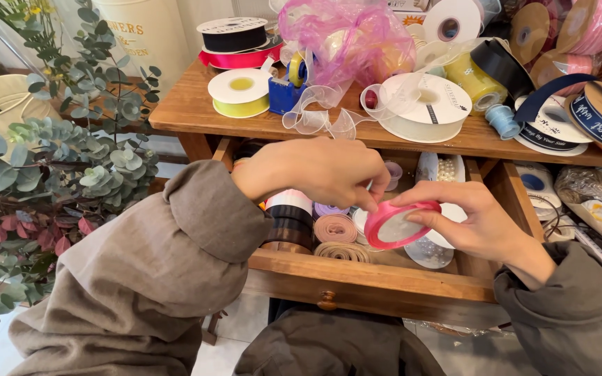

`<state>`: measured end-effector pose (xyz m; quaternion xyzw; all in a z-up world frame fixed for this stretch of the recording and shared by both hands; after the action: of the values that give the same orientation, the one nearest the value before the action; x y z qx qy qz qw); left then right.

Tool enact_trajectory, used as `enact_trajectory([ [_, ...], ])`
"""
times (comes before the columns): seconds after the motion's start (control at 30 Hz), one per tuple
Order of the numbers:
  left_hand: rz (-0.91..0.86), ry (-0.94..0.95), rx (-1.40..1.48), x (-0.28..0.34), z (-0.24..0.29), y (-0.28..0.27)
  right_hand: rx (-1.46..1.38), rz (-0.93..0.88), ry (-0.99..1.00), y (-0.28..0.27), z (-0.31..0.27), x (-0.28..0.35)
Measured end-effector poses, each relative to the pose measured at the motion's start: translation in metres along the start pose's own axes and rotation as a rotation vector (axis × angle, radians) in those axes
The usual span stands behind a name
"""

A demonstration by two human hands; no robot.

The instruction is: The person opens a wooden drawer and organizes various spools of ribbon. They pick up a beige ribbon spool, unwind a section, and place it back in the drawer. They then handle a white ribbon spool and a pink ribbon spool, unwinding and re-winding them before placing them in the drawer alongside other colorful ribbons.

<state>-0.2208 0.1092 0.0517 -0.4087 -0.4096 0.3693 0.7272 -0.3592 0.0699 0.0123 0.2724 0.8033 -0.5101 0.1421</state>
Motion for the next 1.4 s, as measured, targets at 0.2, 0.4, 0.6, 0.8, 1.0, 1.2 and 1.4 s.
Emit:
enact_trajectory([
  [0.2, -0.134, 0.294, 0.263, -0.017, -0.003, 0.018, -0.058, 0.018, -0.061, -0.002, -0.013, 0.009],
  [0.4, -0.145, 0.424, 0.951, -0.021, -0.012, 0.033, -0.228, 0.104, 0.08, -0.003, 0.007, 0.021],
  [0.6, 0.192, 0.123, 1.131, -0.052, -0.065, 0.058, -0.31, 0.087, 0.173, 0.003, 0.015, 0.015],
  [0.8, 0.873, 0.155, 1.097, 0.012, -0.057, 0.015, -0.1, 0.163, 0.285, -0.004, 0.009, -0.003],
  [1.0, 1.06, 0.105, 0.506, 0.028, -0.028, 0.04, 0.021, 0.142, 0.236, 0.008, -0.012, -0.013],
  [1.2, 0.758, 0.12, 1.015, 0.022, -0.033, 0.057, 0.071, 0.129, 0.179, 0.013, -0.02, -0.011],
  [1.4, 0.732, 0.051, 0.932, 0.019, -0.039, 0.075, 0.108, 0.06, 0.123, 0.025, -0.017, -0.006],
])
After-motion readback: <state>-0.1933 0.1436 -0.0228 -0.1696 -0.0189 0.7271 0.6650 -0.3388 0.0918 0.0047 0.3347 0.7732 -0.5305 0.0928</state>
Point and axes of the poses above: each hand's wrist, its own x-axis away from the middle knuckle, its own y-axis out of the palm, z = x × y, the point moved 7 cm from there along -x, towards the middle knuckle, and after that the axes turned 9 degrees about x, right-handed, at the moved point
